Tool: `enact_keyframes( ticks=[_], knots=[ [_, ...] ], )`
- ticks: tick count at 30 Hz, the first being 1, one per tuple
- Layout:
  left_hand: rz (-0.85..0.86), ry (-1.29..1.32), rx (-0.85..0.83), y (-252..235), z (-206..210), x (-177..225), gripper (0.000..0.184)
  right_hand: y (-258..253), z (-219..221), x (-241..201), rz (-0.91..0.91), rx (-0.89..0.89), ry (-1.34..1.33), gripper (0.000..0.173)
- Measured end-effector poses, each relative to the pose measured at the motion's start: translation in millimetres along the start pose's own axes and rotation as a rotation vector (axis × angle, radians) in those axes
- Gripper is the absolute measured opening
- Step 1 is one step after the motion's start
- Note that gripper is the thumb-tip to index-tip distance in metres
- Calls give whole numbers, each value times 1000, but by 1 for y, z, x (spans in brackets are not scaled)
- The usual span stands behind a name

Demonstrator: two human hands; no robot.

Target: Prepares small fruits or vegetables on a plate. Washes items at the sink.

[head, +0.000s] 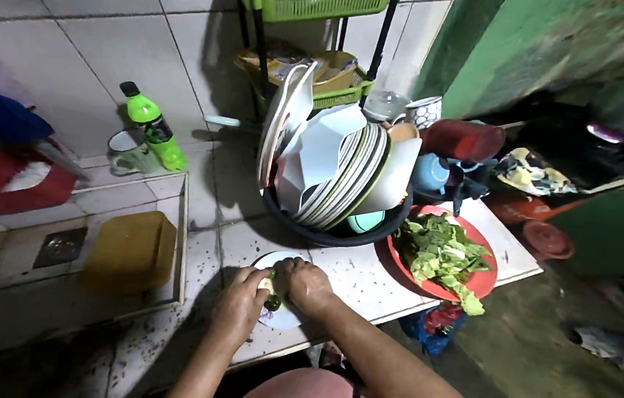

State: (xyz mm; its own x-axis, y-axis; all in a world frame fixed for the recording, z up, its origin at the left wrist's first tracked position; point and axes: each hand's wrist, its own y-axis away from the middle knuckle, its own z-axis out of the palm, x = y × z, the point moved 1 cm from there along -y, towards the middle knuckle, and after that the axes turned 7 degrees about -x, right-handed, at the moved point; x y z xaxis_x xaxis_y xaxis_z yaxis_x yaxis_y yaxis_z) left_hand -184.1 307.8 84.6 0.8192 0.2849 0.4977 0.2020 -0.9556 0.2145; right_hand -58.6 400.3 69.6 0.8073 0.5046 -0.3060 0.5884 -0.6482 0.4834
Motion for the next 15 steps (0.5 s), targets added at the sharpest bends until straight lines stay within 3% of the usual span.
enact_keyframes(
  ticks=[6, 9, 11, 14, 15],
  knots=[
    [73, 107, 135, 24, 3, -19, 25, 7, -9, 4, 4, -14, -4, 38],
    [44, 171, 133, 35, -1, -30, 25, 22, -31, -2, -52, 68, -41, 30],
    [-13, 233, 115, 41, -5, -29, 26, 37, -48, -7, -142, 218, -85, 26],
    [-20, 284, 132, 49, -7, -32, 27, 59, -69, -11, -431, 692, -234, 17],
    [8, 274, 144, 50, -6, -35, 30, 62, -73, -11, -517, 761, -326, 16]
  ],
)
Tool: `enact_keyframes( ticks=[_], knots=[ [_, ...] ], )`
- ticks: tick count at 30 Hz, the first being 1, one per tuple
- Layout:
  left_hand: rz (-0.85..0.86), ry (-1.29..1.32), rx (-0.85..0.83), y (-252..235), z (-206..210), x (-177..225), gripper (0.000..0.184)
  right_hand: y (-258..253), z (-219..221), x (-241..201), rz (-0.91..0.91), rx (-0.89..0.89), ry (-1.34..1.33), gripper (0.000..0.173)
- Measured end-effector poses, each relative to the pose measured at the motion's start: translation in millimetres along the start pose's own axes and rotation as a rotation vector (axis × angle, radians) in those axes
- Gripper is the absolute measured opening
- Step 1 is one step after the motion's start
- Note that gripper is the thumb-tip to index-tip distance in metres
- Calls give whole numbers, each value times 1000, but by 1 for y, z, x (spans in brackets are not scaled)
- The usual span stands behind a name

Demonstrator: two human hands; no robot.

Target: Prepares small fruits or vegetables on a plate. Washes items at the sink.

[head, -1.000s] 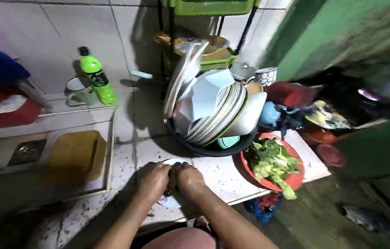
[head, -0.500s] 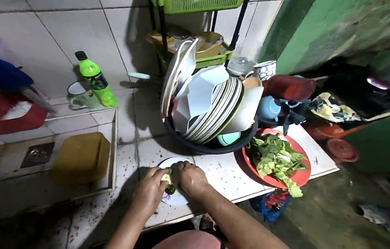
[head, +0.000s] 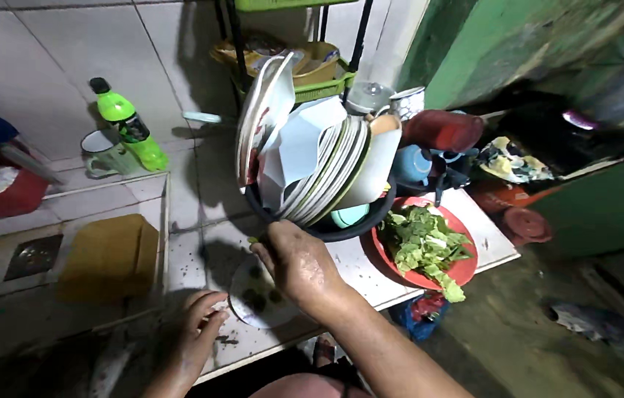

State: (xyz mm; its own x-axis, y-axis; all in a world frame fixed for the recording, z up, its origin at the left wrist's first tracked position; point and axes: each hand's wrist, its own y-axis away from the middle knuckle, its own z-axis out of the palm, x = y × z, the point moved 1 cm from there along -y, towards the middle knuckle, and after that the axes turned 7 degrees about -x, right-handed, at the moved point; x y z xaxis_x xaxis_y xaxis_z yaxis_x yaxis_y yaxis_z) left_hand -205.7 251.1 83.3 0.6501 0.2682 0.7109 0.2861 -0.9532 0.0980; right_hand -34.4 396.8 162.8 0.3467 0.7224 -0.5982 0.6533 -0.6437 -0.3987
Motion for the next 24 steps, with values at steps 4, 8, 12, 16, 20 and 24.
enact_keyframes(
  ticks=[4, 8, 12, 16, 20, 24],
  knots=[
    [75, -45, -3, -2, 7, -5, 34, 21, 37, 27, 245, -447, 2, 19],
    [143, -98, -13, -8, 13, 3, 36, 53, 26, 37, 365, -443, 29, 20],
    [90, -86, -64, -9, 14, 12, 30, 119, -39, 69, 541, -518, -58, 29],
    [11, -84, -85, -7, 11, 13, 30, 216, -72, 145, 1126, -710, 6, 37],
    [52, -129, -63, -7, 4, 12, 31, 279, -97, 239, 1435, -405, 177, 37],
    [-7, -115, -52, -5, -6, 22, 31, 297, -118, 293, 1540, -189, 119, 44]
  ],
)
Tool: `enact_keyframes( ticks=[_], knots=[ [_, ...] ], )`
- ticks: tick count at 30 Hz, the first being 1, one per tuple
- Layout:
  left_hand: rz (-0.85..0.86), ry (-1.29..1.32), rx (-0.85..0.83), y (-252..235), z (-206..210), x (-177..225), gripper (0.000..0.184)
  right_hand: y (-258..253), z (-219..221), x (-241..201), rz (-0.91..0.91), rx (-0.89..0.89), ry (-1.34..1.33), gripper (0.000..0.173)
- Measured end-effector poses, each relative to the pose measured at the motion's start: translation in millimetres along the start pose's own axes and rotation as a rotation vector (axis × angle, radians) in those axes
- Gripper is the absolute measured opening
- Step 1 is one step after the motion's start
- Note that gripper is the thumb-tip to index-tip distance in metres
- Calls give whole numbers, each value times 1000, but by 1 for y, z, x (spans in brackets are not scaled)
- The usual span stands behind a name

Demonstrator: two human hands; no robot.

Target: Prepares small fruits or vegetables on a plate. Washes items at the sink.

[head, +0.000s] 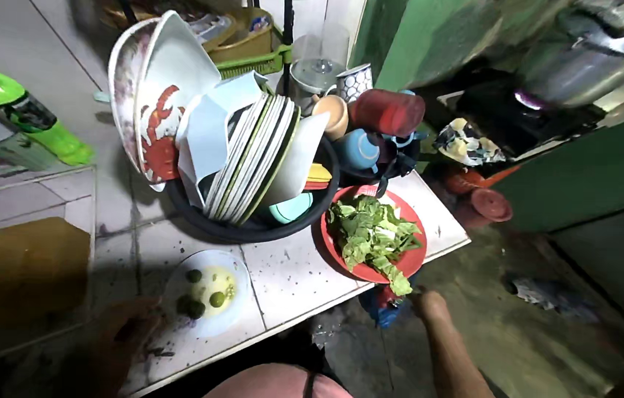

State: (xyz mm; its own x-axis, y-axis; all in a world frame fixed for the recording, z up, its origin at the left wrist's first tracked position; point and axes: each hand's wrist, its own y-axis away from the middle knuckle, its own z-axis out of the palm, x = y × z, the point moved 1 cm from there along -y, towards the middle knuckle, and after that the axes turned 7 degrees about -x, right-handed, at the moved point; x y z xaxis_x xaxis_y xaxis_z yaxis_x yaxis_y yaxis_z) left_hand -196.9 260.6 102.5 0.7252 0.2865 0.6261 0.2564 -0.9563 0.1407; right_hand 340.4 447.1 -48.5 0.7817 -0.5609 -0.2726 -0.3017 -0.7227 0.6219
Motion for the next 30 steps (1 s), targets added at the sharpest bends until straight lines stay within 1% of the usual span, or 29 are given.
enact_keyframes(
  ticks=[2, 3, 4, 5, 6, 7, 8, 9, 10, 12, 13, 14, 15, 17, 20, 24, 30],
  knots=[
    [19, -26, 26, 1, -7, 0, 32, 17, -6, -20, -65, -4, 80, 39],
    [12, -27, 46, 3, -8, 0, 31, 33, -4, -33, -119, -47, 150, 38],
    [-8, -23, 66, 6, -9, -1, 29, 47, 2, -44, -200, -121, 220, 37],
    [-39, -12, 84, 9, -10, 0, 28, 64, 11, -58, -287, -240, 301, 37],
    [-84, 0, 85, 11, -11, 0, 27, 86, 18, -80, -356, -394, 392, 37],
    [-134, 12, 82, 12, -12, -2, 27, 110, 26, -104, -445, -512, 453, 36],
    [-172, 35, 76, 13, -11, -5, 27, 135, 33, -128, -557, -569, 464, 33],
    [-185, 57, 70, 13, -11, -7, 27, 159, 40, -152, -679, -569, 431, 30],
    [-183, 71, 56, 14, -11, -11, 27, 180, 49, -173, -819, -521, 362, 27],
    [-152, 71, 54, 14, -10, -18, 25, 207, 73, -212, -1101, -362, 226, 20],
    [-143, 84, 51, 14, -10, -19, 24, 214, 86, -229, -1189, -298, 219, 19],
    [-137, 108, 49, 15, -9, -20, 24, 220, 97, -245, -1217, -279, 272, 20],
    [-125, 136, 49, 16, -9, -21, 23, 224, 106, -259, -1208, -282, 364, 23],
    [-92, 183, 78, 18, -8, -25, 22, 232, 122, -282, -1146, -296, 534, 28],
    [-98, 241, 91, 24, -7, -38, 22, 239, 139, -298, -1033, -292, 722, 35],
    [-141, 293, 93, 33, -9, -52, 22, 244, 145, -301, -1002, -281, 772, 35],
    [-167, 329, 110, 41, -11, -69, 21, 245, 147, -308, -892, -243, 769, 34]
  ],
)
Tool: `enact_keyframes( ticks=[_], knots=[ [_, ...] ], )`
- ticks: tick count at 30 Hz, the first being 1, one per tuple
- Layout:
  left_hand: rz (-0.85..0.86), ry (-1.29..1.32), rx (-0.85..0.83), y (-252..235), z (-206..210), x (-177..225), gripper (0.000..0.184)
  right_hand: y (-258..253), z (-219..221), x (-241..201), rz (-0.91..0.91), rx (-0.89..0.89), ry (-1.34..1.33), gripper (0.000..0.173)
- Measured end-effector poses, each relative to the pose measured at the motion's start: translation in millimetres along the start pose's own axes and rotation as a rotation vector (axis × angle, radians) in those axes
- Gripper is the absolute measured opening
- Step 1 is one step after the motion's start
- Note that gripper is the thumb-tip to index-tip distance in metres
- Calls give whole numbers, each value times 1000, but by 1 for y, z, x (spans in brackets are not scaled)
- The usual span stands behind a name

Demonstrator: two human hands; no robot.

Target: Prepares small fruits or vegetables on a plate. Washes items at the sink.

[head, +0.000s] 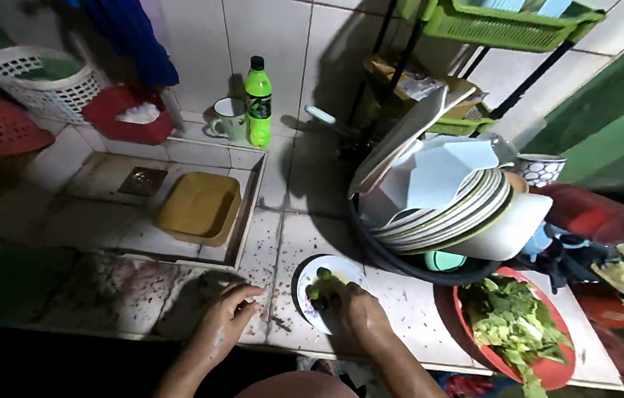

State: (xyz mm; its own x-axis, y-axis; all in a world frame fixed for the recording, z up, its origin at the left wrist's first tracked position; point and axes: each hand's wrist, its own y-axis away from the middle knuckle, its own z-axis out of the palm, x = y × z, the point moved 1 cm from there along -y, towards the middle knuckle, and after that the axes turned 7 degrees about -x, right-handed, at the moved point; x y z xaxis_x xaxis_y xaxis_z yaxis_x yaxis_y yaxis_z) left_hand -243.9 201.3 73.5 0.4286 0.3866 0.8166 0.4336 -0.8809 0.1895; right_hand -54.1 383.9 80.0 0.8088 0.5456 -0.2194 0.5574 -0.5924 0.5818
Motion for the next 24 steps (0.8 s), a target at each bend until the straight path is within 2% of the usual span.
enact_keyframes(
  ticks=[6, 9, 13, 17, 20, 22, 24],
  knots=[
    [25, -2, -6, 1, 0, -13, 22, -6, -1, 0, 24, 37, -4, 31],
    [24, -13, -31, 1, 0, -12, 22, -11, 1, 3, -1, 49, -7, 34],
    [36, -15, -23, 1, 3, -11, 21, -11, 5, 5, 56, 40, 44, 37],
    [48, -4, -22, 0, 5, -11, 21, 2, -3, 7, 56, 110, -66, 33],
    [59, -3, -25, -2, 7, -6, 21, 23, -22, 7, -40, 323, -173, 23],
    [74, 9, -19, -4, 10, -5, 22, 41, -38, 7, -223, 637, -205, 14],
    [77, 14, -21, -5, 12, -3, 22, 56, -60, 9, -392, 849, -246, 12]
  ],
)
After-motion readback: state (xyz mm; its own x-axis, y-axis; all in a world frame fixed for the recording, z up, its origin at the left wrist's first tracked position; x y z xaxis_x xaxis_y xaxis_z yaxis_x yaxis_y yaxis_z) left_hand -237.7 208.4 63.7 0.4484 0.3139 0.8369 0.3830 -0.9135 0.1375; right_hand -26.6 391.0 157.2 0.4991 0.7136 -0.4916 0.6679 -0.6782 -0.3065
